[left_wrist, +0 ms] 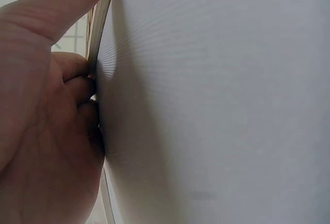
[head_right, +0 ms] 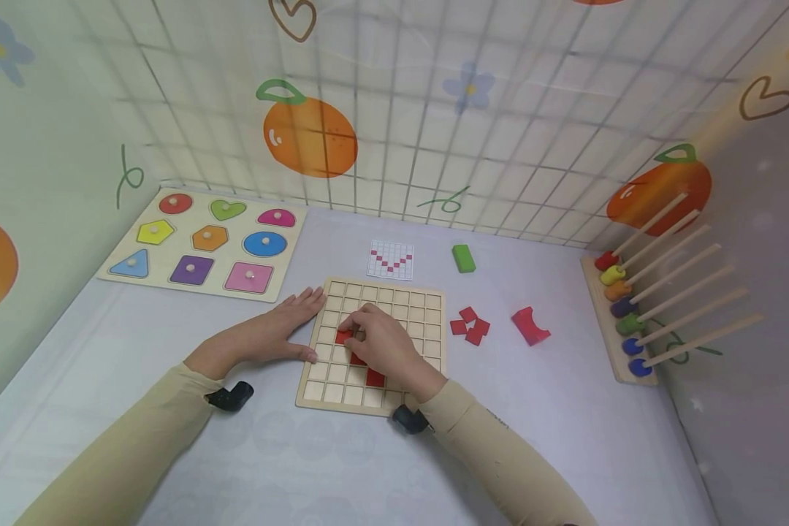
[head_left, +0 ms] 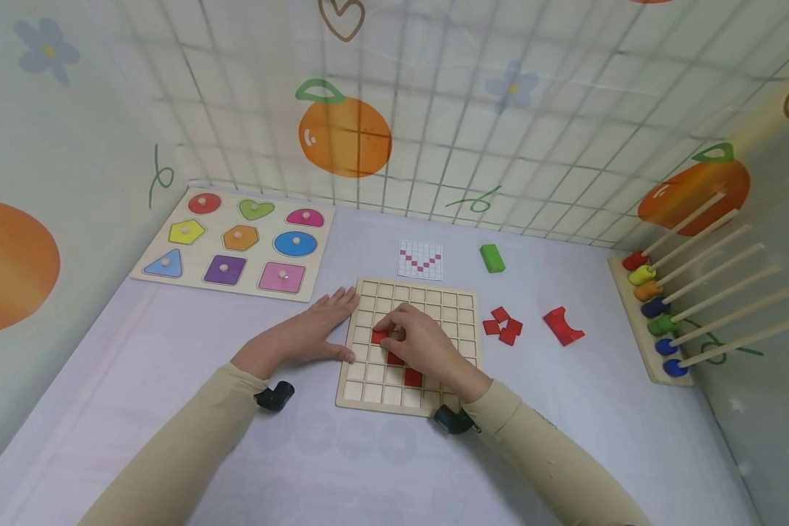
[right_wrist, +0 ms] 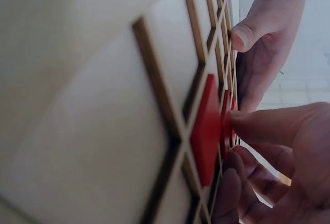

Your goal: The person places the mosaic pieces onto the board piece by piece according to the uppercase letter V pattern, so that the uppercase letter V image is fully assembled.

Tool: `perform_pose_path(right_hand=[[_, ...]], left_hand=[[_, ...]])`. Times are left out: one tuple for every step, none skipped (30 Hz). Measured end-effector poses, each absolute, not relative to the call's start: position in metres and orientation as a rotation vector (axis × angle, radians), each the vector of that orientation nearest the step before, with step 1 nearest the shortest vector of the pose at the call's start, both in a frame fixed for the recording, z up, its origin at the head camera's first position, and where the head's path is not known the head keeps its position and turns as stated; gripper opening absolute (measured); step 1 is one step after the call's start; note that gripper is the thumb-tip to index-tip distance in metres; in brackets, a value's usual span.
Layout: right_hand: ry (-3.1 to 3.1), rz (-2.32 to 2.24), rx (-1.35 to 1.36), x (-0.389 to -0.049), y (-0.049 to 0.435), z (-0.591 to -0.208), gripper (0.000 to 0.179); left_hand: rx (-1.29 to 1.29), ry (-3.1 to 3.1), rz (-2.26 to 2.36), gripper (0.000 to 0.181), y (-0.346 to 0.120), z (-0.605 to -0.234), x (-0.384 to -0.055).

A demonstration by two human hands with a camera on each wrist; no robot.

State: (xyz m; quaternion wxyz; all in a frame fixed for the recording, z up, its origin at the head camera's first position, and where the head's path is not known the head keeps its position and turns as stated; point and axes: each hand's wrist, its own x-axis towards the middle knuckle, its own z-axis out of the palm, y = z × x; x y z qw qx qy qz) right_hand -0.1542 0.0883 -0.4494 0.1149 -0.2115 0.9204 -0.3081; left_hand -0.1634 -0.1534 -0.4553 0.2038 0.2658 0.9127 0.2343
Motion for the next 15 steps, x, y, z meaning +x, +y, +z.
perform_pose_path(right_hand=[[2.695, -0.905, -0.619, -0.1541, 0.0881, -0.4492, 0.018], [2.693, -0.907, -0.616, -0.1539, 0.088, -0.4489, 0.019], [2.692, -0.91, -0.616, -0.1537, 0.0879, -0.4487, 0.019], [2.69, -0.914, -0.617, -0.1535, 0.088, -0.4484, 0.02], [2.687, -0.92, -0.618, -0.1533, 0.088, -0.4482, 0.021], [2.686, -0.922, -0.617, -0.1532, 0.0881, -0.4482, 0.021], [2.684, -0.926, -0.621, -0.1532, 0.0884, -0.4483, 0.022], [2.682, -0.932, -0.621, -0.1533, 0.0887, -0.4484, 0.022], [2.679, -0.935, -0.624, -0.1533, 0.089, -0.4484, 0.023], [2.677, -0.938, -0.626, -0.1532, 0.0893, -0.4483, 0.023], [2.677, -0.937, -0.626, -0.1531, 0.0897, -0.4483, 0.024], [2.676, -0.938, -0.625, -0.1528, 0.0901, -0.4482, 0.024], [2.675, -0.94, -0.623, -0.1523, 0.0907, -0.4477, 0.024], [2.673, -0.944, -0.618, -0.1516, 0.0913, -0.4473, 0.023], [2.674, -0.943, -0.613, -0.1509, 0.092, -0.4472, 0.023]], left_hand=[[0.736, 2.544, 0.653, 0.11, -0.1531, -0.4552, -0.1633], [0.74, 2.545, 0.657, 0.11, -0.1533, -0.4557, -0.1634], [0.735, 2.542, 0.656, 0.11, -0.1535, -0.4559, -0.1636], [0.735, 2.542, 0.658, 0.11, -0.1536, -0.4561, -0.1638], [0.732, 2.54, 0.656, 0.11, -0.1537, -0.456, -0.1638], [0.731, 2.539, 0.653, 0.11, -0.1538, -0.4564, -0.164], [0.733, 2.54, 0.655, 0.11, -0.1542, -0.4567, -0.164], [0.734, 2.541, 0.655, 0.11, -0.1545, -0.457, -0.1642], [0.734, 2.541, 0.654, 0.11, -0.1546, -0.4568, -0.1642], [0.736, 2.543, 0.655, 0.11, -0.1548, -0.4569, -0.1642], [0.739, 2.544, 0.657, 0.11, -0.1548, -0.4572, -0.1641], [0.739, 2.545, 0.658, 0.11, -0.1548, -0.4576, -0.1642], [0.737, 2.545, 0.656, 0.11, -0.1547, -0.4577, -0.164], [0.733, 2.544, 0.653, 0.11, -0.1544, -0.4577, -0.164], [0.731, 2.543, 0.653, 0.11, -0.1541, -0.4576, -0.1638]])
